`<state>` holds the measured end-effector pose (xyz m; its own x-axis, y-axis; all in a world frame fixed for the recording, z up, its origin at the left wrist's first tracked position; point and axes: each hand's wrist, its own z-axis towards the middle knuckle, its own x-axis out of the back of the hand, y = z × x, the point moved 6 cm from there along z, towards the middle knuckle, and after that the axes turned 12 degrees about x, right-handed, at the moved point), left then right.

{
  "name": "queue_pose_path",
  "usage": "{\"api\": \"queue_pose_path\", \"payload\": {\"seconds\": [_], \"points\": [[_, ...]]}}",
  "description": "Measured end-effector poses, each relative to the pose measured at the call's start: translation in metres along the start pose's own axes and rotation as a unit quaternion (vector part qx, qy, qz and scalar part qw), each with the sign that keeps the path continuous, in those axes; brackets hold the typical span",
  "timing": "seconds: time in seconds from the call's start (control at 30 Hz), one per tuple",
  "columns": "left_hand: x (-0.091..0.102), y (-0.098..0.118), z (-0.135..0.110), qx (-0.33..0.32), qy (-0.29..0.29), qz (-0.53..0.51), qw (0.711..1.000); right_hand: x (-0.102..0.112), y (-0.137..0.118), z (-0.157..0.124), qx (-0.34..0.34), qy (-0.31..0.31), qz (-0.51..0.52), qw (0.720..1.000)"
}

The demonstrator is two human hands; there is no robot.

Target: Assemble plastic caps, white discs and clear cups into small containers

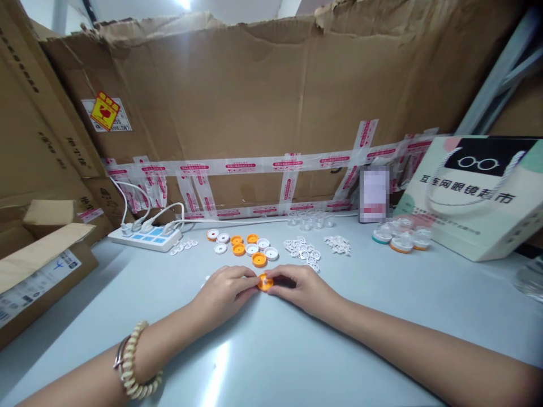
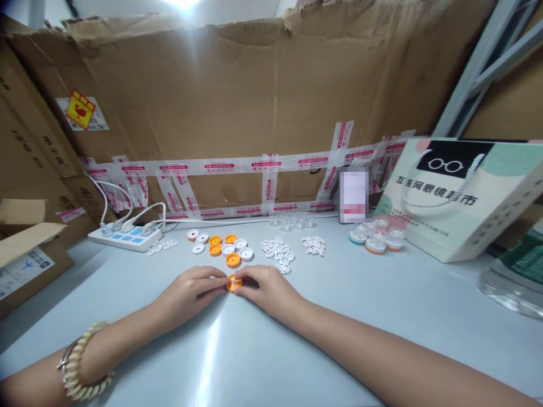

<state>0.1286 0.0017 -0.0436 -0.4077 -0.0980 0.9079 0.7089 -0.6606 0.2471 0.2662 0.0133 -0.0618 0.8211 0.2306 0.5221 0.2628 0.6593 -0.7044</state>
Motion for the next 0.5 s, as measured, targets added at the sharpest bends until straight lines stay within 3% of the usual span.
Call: {"api": "queue_pose_path", "payload": {"seconds": [0.5], "points": [[-0.0005,0.007,-0.0033,-0.024,0.013,0.038,0.999,-0.0007,-0.0064,-0.0018,0.055,-0.013,-0.066,0.996]]}}
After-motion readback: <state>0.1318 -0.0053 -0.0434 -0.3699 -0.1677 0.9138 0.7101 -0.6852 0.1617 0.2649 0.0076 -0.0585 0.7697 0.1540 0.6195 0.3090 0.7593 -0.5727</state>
